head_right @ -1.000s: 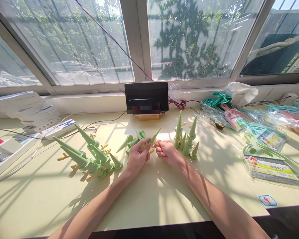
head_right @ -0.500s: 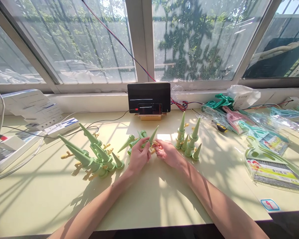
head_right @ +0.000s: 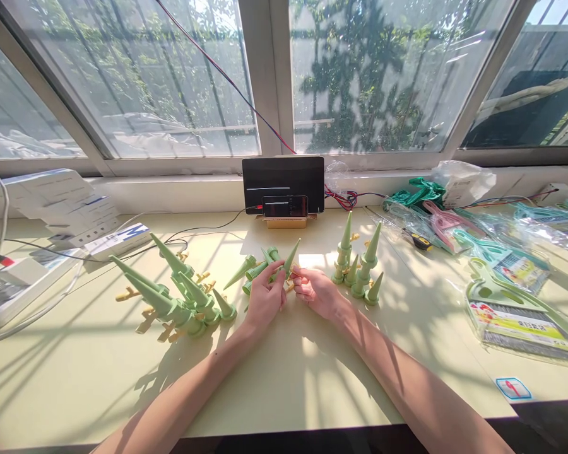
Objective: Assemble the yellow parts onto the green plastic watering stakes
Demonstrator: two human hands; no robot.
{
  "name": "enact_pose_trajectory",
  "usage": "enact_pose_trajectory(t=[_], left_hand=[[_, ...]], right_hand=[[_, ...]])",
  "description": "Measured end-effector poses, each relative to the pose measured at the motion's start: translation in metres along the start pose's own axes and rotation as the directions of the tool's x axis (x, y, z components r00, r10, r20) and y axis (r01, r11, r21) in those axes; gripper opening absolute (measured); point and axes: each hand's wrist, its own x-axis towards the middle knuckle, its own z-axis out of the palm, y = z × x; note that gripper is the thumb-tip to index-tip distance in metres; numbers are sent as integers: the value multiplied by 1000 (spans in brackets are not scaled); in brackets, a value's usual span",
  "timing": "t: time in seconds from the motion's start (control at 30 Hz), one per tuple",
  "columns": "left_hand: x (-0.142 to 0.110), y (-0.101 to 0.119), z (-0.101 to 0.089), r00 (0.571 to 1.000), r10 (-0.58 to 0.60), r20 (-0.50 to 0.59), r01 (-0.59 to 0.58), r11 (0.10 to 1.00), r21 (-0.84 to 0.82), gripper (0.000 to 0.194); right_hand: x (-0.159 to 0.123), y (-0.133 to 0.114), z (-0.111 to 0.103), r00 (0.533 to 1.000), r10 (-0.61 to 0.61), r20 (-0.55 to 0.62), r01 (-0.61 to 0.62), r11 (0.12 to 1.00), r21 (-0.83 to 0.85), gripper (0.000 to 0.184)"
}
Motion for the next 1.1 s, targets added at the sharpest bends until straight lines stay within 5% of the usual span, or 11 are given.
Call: enact_pose_trajectory(t=[0.53, 0.77, 1.1], left_hand=[[1, 1, -3, 998, 4, -65, 4, 992, 130, 54], [3, 4, -3, 995, 20, -99, -6, 989, 145, 42], [4, 5, -3, 992, 59, -110, -43, 988, 146, 34]], right_hand=[[0, 9, 5, 949, -304, -81, 253, 892, -374, 41], [-1, 8, 7, 897, -431, -103, 295, 755, -586, 32], [0, 8, -1, 826, -561, 64, 397, 497, -772, 29]])
